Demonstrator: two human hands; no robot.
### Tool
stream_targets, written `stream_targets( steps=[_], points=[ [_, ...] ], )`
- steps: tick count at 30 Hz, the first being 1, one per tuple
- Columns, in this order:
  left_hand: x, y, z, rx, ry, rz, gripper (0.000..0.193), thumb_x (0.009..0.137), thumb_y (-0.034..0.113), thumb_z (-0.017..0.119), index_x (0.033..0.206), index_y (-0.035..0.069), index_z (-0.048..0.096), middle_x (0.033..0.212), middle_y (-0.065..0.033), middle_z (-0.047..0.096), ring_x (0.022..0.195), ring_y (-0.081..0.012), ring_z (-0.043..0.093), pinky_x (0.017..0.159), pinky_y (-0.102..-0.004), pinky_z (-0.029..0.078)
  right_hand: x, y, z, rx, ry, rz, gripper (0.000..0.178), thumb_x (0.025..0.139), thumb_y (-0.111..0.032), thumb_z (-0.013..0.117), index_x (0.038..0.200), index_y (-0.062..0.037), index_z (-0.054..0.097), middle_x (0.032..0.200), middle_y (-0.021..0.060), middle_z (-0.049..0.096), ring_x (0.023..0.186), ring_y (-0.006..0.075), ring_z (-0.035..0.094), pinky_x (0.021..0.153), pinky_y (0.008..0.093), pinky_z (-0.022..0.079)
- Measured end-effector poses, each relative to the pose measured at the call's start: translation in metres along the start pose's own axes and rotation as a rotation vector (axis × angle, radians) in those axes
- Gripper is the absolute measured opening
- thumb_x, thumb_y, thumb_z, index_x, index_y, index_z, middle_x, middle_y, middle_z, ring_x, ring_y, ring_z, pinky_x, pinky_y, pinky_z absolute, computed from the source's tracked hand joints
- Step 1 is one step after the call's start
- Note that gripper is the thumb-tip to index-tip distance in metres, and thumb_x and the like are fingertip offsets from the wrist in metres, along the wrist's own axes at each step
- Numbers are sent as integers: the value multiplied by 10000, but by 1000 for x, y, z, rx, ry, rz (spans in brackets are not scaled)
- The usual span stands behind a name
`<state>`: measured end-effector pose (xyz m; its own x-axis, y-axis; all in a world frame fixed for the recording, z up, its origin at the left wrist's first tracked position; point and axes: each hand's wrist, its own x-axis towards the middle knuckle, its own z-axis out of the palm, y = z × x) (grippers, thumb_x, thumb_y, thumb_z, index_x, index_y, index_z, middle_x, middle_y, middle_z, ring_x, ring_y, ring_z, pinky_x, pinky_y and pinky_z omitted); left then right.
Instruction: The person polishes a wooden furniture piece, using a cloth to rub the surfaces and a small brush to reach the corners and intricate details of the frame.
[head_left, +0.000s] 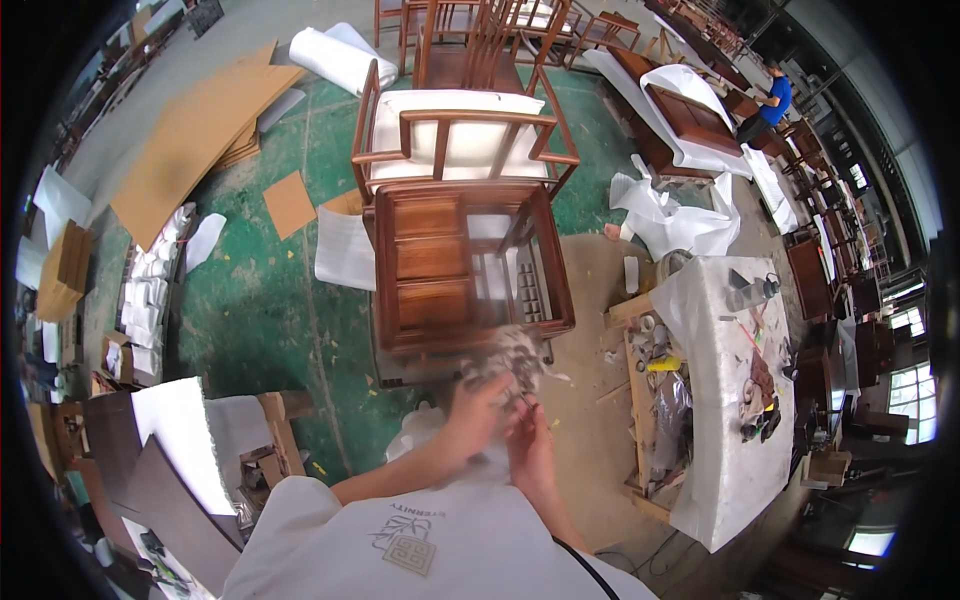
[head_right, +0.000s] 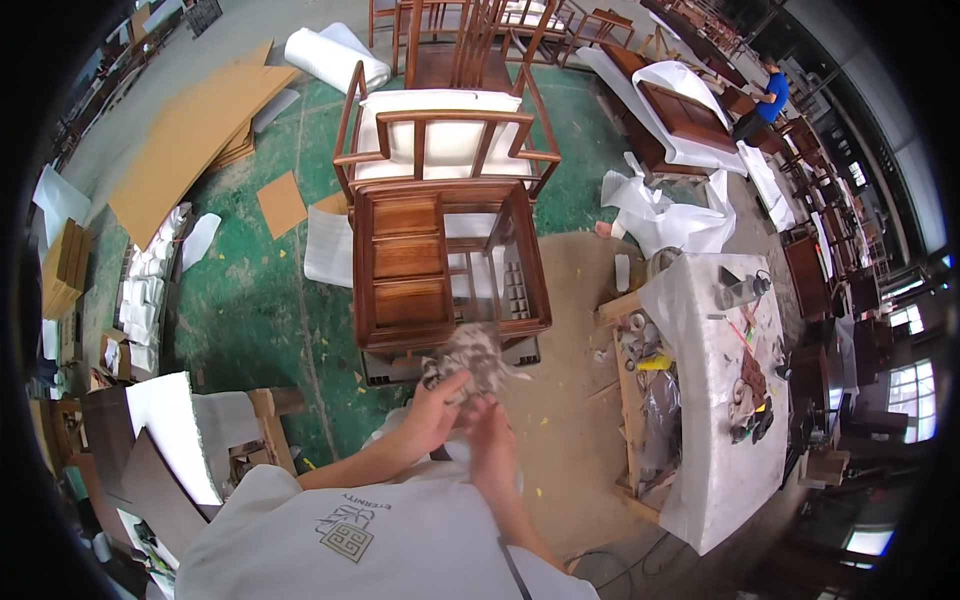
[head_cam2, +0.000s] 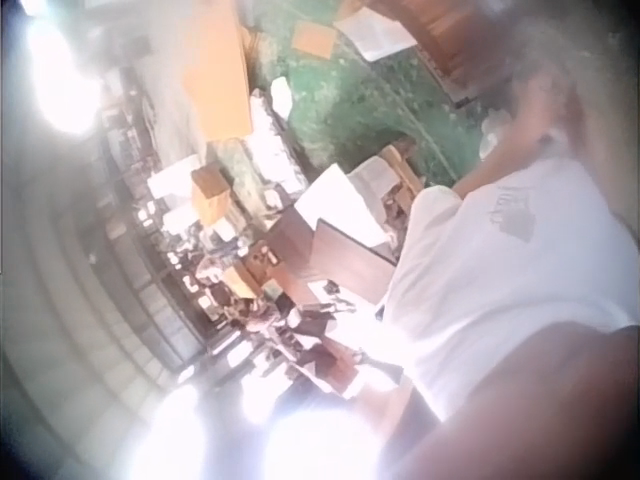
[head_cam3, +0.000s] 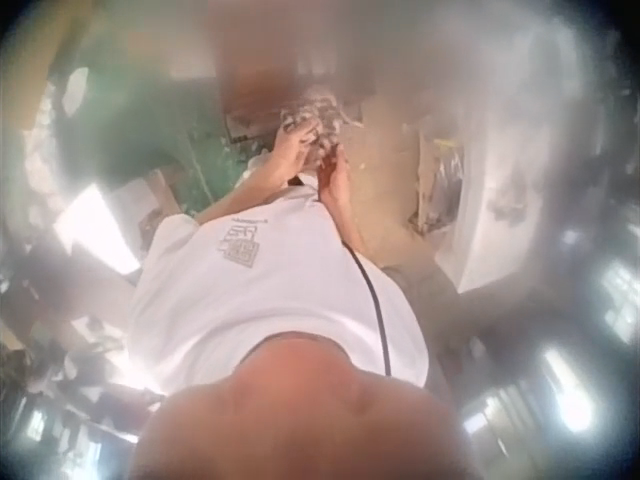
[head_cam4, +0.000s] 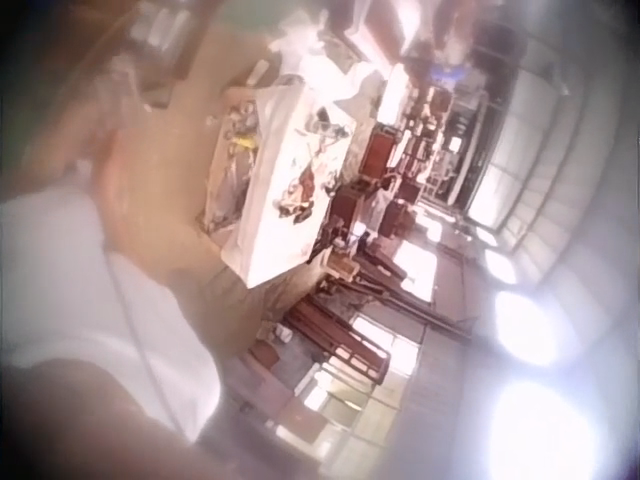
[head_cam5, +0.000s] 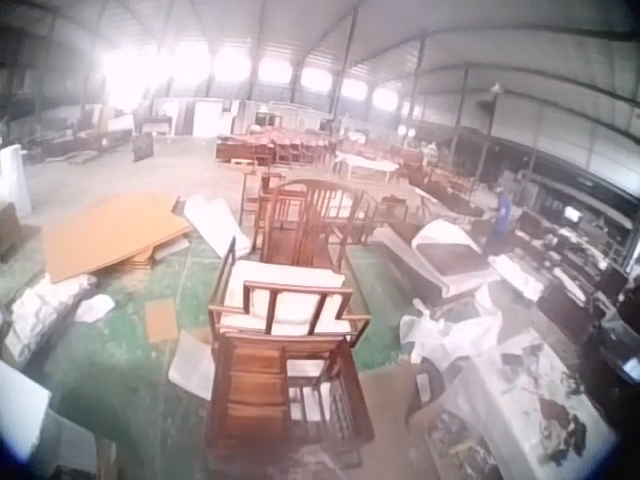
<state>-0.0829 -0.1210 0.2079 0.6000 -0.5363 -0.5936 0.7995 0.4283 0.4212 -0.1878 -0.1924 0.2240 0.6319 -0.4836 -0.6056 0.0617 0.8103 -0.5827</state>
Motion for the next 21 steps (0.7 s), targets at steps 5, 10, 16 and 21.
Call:
stream_targets(
  steps=[5, 10, 16, 21],
  points=[
    [33, 56, -16, -204, 139, 200, 344, 885, 75, 704, 1205, 91, 578, 1111, -49, 675, 968, -185, 672, 794, -343, 565, 26, -31, -37, 79, 8, -16, 297, 1020, -349, 519, 1170, -110, 612, 945, -11, 636, 868, 119, 581, 791, 270, 468],
    [51, 75, -23, -68, 201, 228, 348, 851, 68, 656, 1185, 74, 558, 1067, -50, 655, 947, -201, 662, 799, -350, 549, 70, -80, -64, 102, 7, -169, 229, 1026, -330, 504, 1032, -119, 595, 905, -4, 616, 847, 136, 568, 790, 293, 461],
    [51, 19, 32, 299, 50, -229, 694, 822, 63, 658, 1448, 117, 363, 1182, -97, 623, 1068, -227, 619, 936, -363, 501, 162, -111, -42, -194, -244, -382, 313, 1051, -337, 421, 1056, -54, 553, 997, 65, 595, 954, 193, 573, 898, 351, 436],
    [93, -71, 50, 697, -179, -81, 795, 884, 85, 612, 1546, 160, 178, 1310, -103, 514, 1163, -189, 510, 972, -319, 437, 184, -126, -14, -610, -405, -425, 393, 1059, -270, 309, 1150, 24, 554, 1156, 158, 596, 1139, 246, 558, 1057, 374, 381]
  ],
)
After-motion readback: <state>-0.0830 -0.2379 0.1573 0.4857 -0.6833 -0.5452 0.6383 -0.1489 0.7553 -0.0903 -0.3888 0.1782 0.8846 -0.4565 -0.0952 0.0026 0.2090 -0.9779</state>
